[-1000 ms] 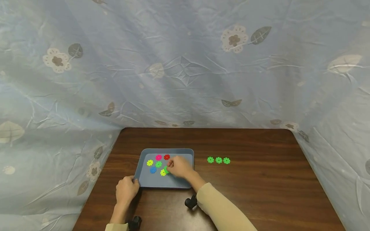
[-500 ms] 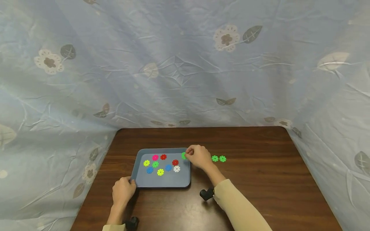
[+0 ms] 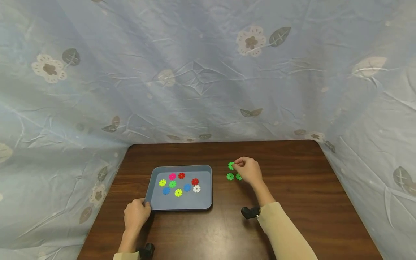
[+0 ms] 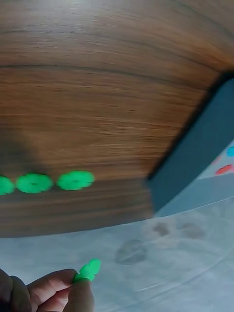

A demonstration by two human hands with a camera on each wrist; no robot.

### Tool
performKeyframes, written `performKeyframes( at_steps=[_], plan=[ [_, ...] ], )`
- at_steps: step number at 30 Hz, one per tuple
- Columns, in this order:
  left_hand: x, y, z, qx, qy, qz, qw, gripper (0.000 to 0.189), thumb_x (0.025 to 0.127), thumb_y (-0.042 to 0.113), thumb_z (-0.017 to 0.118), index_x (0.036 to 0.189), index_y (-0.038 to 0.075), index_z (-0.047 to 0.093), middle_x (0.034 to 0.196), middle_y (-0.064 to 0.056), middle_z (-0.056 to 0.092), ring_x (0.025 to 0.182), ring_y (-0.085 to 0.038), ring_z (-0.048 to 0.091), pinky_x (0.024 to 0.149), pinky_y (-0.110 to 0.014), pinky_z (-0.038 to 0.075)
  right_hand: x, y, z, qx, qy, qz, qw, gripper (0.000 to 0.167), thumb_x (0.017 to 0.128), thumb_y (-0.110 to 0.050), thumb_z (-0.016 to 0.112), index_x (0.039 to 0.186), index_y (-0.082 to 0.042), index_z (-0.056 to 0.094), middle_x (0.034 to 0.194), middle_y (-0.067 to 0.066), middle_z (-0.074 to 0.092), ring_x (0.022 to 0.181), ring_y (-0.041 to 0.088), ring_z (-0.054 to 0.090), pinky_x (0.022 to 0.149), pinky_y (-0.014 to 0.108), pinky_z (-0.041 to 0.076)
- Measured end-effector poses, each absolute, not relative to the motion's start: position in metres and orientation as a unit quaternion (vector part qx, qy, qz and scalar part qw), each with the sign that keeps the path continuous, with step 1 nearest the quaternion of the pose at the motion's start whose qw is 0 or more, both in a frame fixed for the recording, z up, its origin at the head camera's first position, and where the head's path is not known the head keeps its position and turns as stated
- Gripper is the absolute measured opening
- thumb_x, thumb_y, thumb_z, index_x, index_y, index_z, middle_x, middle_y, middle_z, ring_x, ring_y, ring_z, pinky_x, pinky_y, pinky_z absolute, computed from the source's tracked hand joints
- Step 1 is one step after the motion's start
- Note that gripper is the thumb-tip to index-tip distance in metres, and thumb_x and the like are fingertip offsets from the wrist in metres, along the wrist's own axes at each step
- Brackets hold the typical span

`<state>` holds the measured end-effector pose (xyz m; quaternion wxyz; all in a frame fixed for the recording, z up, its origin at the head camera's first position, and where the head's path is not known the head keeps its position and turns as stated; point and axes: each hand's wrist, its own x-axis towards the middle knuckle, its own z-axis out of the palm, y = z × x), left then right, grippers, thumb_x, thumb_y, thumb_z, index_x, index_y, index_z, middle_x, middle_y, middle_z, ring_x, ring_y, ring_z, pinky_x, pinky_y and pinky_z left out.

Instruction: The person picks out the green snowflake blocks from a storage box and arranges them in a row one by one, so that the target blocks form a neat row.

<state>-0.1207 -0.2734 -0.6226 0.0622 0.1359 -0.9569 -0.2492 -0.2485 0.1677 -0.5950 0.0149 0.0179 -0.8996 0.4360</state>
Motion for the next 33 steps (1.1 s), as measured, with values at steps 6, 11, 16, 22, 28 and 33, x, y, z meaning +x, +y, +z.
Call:
performKeyframes(
  at_steps=[6,11,16,22,28,33],
  plan=[
    [-0.121,-0.273,-0.623,0.135,-0.956,-0.252,0.064,0.019,0.092,0.006,0.060,0.085,-0.004,0.074,0.076,-0.023,0.068,0.057,-0.027,0.053,0.047,-0.046,0.045,-0.245,0.202,-0.606,-0.023,-0.904,0.426,0.013,0.025,0.096,-0.033,0.073,0.105,-0.010,0.076,0.097,0.007,0.075,0.085,0.025,0.068,0.071,0.040,0.051],
    [-0.122,-0.272,-0.623,0.138,-0.955,-0.253,0.062,0.019,0.092,0.007,0.061,0.083,-0.004,0.073,0.074,-0.020,0.067,0.058,-0.027,0.051,0.047,-0.045,0.044,-0.238,0.226,-0.617,-0.059,-0.908,0.415,0.005,0.029,0.098,-0.033,0.070,0.108,-0.006,0.075,0.095,0.009,0.074,0.082,0.025,0.067,0.070,0.040,0.051],
    [-0.122,-0.272,-0.622,0.140,-0.955,-0.254,0.058,0.020,0.093,0.008,0.060,0.083,-0.003,0.073,0.072,-0.016,0.064,0.057,-0.026,0.048,0.047,-0.042,0.042,-0.231,0.241,-0.627,-0.092,-0.912,0.401,-0.010,0.029,0.097,-0.032,0.070,0.105,-0.005,0.075,0.095,0.009,0.075,0.088,0.029,0.068,0.074,0.045,0.050],
    [-0.122,-0.273,-0.623,0.142,-0.955,-0.252,0.061,0.019,0.092,0.007,0.060,0.078,-0.001,0.071,0.069,-0.015,0.063,0.057,-0.025,0.047,0.046,-0.042,0.041,-0.231,0.246,-0.636,-0.105,-0.919,0.378,-0.033,0.028,0.097,-0.032,0.068,0.105,-0.007,0.075,0.099,0.010,0.075,0.091,0.031,0.068,0.072,0.044,0.049],
    [-0.122,-0.272,-0.623,0.143,-0.956,-0.248,0.060,0.020,0.092,0.008,0.062,0.078,-0.001,0.072,0.070,-0.016,0.065,0.057,-0.026,0.051,0.048,-0.046,0.045,-0.230,0.247,-0.640,-0.120,-0.924,0.360,-0.045,0.029,0.098,-0.033,0.068,0.108,-0.007,0.075,0.105,0.013,0.074,0.091,0.032,0.067,0.066,0.043,0.049],
    [-0.122,-0.273,-0.624,0.143,-0.956,-0.246,0.066,0.019,0.092,0.007,0.062,0.080,-0.002,0.073,0.072,-0.018,0.066,0.058,-0.027,0.053,0.048,-0.049,0.046,-0.229,0.249,-0.640,-0.126,-0.923,0.358,-0.059,0.031,0.099,-0.034,0.067,0.111,-0.006,0.074,0.107,0.016,0.073,0.088,0.033,0.067,0.063,0.045,0.050]
  ],
)
